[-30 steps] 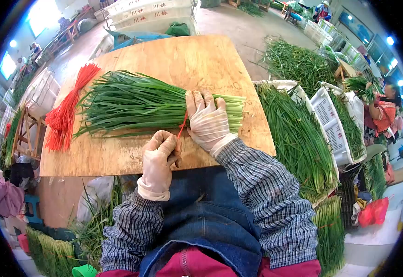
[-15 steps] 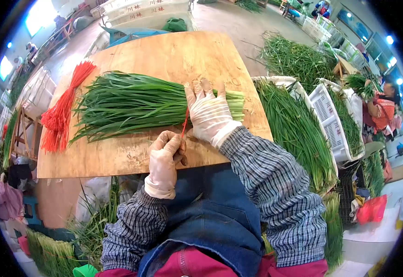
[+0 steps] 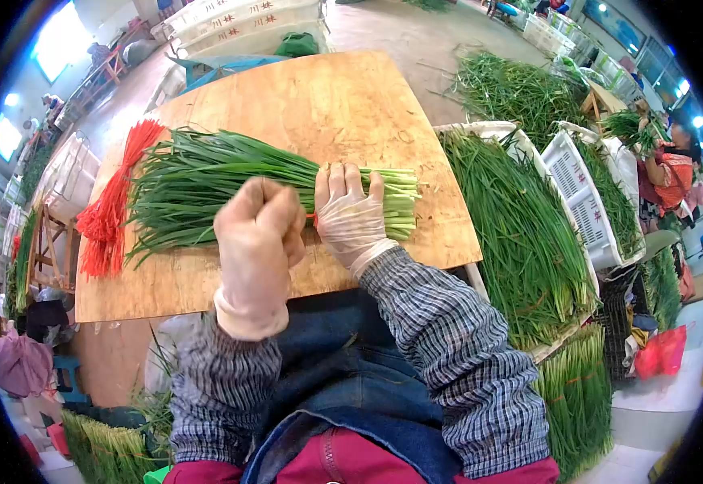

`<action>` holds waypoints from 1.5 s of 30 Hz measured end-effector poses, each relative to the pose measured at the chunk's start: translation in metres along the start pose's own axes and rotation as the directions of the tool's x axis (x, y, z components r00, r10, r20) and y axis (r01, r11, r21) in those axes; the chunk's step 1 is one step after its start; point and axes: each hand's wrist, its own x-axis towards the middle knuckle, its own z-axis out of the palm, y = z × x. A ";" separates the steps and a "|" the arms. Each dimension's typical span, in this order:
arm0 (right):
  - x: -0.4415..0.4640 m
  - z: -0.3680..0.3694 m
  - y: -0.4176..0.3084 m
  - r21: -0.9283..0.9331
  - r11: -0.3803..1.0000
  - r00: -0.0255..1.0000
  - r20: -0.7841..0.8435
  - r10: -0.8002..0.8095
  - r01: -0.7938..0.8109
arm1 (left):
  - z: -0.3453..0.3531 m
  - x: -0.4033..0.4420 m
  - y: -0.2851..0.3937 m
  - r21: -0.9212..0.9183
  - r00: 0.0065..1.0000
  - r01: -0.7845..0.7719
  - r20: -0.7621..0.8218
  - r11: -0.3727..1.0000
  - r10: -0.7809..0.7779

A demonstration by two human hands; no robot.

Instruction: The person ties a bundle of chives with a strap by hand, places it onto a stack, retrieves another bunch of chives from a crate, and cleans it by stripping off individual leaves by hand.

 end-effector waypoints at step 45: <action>-0.018 0.016 0.116 0.846 -0.379 0.643 0.532 0.552 -0.375 | 0.058 0.072 -0.049 0.435 0.419 -0.877 0.900 -0.204 0.118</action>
